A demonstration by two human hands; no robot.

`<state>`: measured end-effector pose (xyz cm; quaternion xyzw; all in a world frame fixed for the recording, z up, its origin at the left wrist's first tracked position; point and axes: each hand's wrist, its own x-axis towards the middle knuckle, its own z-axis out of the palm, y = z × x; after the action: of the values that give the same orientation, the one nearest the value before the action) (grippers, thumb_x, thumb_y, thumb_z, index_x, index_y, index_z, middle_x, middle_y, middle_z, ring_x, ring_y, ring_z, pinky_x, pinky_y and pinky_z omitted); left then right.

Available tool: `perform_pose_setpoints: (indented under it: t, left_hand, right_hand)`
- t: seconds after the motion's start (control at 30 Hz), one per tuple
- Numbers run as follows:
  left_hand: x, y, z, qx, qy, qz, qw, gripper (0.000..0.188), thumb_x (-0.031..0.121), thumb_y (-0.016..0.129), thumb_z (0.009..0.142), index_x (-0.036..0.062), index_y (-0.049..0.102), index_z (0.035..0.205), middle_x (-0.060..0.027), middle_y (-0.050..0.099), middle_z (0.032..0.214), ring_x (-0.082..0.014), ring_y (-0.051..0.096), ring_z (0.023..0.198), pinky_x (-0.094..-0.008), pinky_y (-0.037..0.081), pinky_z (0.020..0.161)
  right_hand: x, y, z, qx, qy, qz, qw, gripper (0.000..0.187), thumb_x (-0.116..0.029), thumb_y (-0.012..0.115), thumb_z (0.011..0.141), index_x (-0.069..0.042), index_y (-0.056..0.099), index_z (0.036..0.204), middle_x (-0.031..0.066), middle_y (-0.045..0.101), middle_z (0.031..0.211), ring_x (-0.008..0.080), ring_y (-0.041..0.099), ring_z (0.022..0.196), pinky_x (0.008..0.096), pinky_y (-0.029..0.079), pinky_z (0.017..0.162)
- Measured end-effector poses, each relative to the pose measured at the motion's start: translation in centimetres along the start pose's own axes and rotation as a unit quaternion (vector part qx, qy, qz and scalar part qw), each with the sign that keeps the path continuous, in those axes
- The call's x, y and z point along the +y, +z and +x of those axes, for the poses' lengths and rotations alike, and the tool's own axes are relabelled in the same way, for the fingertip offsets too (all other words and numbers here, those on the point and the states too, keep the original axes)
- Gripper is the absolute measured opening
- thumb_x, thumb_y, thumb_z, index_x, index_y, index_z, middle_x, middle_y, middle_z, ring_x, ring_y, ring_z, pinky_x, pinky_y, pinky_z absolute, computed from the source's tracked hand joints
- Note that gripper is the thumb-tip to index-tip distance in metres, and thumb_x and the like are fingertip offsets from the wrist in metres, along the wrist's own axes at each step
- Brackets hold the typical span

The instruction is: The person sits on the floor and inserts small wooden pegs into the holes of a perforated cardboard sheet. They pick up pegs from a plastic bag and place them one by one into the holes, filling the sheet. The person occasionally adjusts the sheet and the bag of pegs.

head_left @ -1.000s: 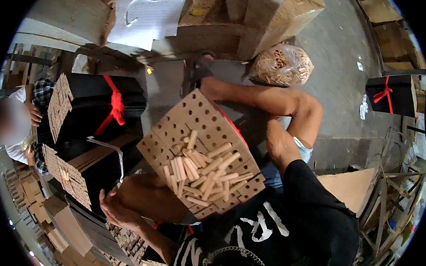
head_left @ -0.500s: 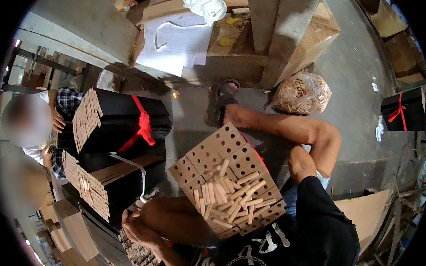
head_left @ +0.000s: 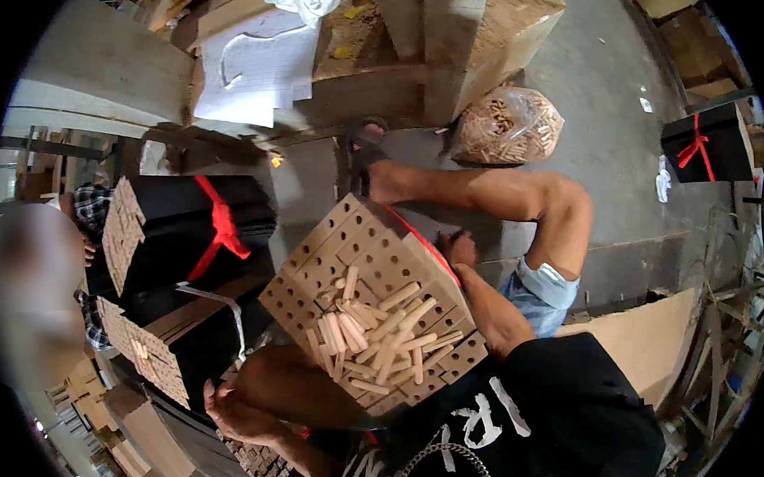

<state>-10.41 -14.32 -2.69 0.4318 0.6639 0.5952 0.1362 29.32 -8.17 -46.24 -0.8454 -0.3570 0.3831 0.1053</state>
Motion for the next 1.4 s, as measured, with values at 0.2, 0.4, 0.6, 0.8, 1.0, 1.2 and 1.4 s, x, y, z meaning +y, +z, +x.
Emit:
perform_pose_setpoints:
  t: [0.2,0.4,0.6,0.8,1.0,1.2,1.4]
  left_hand:
    - [-0.1,0.1,-0.2,-0.023,0.041,0.000,0.999,0.054,0.043,0.033,0.108,0.0016,0.058,0.131,-0.0102,0.066,0.098,-0.0213,0.060,0.091,-0.0372,0.045,0.088]
    - [0.9,1.0,-0.6,-0.050,-0.004,-0.065,0.997,0.066,0.053,0.037,0.103,-0.0032,0.052,0.135,-0.0139,0.063,0.101,-0.0246,0.059,0.093,-0.0372,0.046,0.088]
    - [1.5,0.3,-0.4,-0.060,-0.003,-0.021,0.998,0.055,0.044,0.036,0.108,-0.0013,0.055,0.133,-0.0094,0.058,0.096,-0.0188,0.054,0.091,-0.0329,0.042,0.087]
    - [2.8,0.5,-0.3,-0.054,-0.059,-0.108,0.991,0.050,0.041,0.038,0.108,0.0017,0.054,0.134,-0.0052,0.054,0.095,-0.0162,0.051,0.088,-0.0294,0.040,0.086]
    - [2.5,0.8,0.6,-0.072,-0.072,-0.166,0.981,0.045,0.035,0.045,0.107,0.0005,0.055,0.133,-0.0053,0.059,0.096,-0.0157,0.055,0.090,-0.0284,0.044,0.083]
    - [2.3,0.6,0.4,-0.093,-0.075,-0.244,0.962,0.044,0.034,0.047,0.107,0.0003,0.056,0.132,-0.0061,0.062,0.097,-0.0165,0.057,0.091,-0.0286,0.044,0.086]
    - [4.9,2.2,-0.5,-0.034,-0.077,-0.177,0.981,0.044,0.024,0.043,0.102,-0.0008,0.055,0.136,-0.0046,0.057,0.090,-0.0211,0.054,0.089,-0.0338,0.044,0.088]
  right_hand:
    - [-3.4,-1.9,-0.3,-0.008,-0.030,-0.051,0.998,0.036,-0.024,0.064,0.088,0.004,0.065,0.110,0.0252,0.072,0.099,0.0435,0.069,0.097,0.0494,0.057,0.085]
    - [-9.8,-15.9,-9.2,-0.084,-0.111,0.058,0.989,0.038,-0.029,0.058,0.086,0.005,0.072,0.097,0.0318,0.067,0.104,0.0458,0.067,0.099,0.0502,0.054,0.085]
    - [-6.1,-35.3,-22.1,-0.241,-0.132,0.527,0.804,0.017,-0.017,0.054,0.094,-0.006,0.066,0.097,0.0000,0.057,0.071,0.0066,0.048,0.063,0.0222,0.037,0.052]
    - [7.1,-33.3,-10.6,0.002,-0.048,0.511,0.858,0.040,-0.046,0.053,0.101,-0.008,0.061,0.092,0.0040,0.062,0.078,0.0126,0.057,0.064,0.0287,0.045,0.060]
    - [9.1,-18.2,4.4,0.137,-0.140,-0.034,0.980,0.027,-0.025,0.056,0.096,-0.006,0.064,0.113,0.0195,0.071,0.091,0.0333,0.070,0.087,0.0461,0.054,0.069]
    - [9.6,-17.9,7.2,0.041,-0.184,-0.177,0.966,0.025,-0.020,0.050,0.094,-0.003,0.058,0.109,0.0221,0.072,0.089,0.0389,0.071,0.083,0.0486,0.057,0.069]
    - [11.7,-20.6,6.8,0.146,-0.098,0.112,0.978,0.020,-0.020,0.050,0.091,-0.004,0.063,0.094,0.0138,0.065,0.087,0.0277,0.063,0.078,0.0412,0.048,0.062]
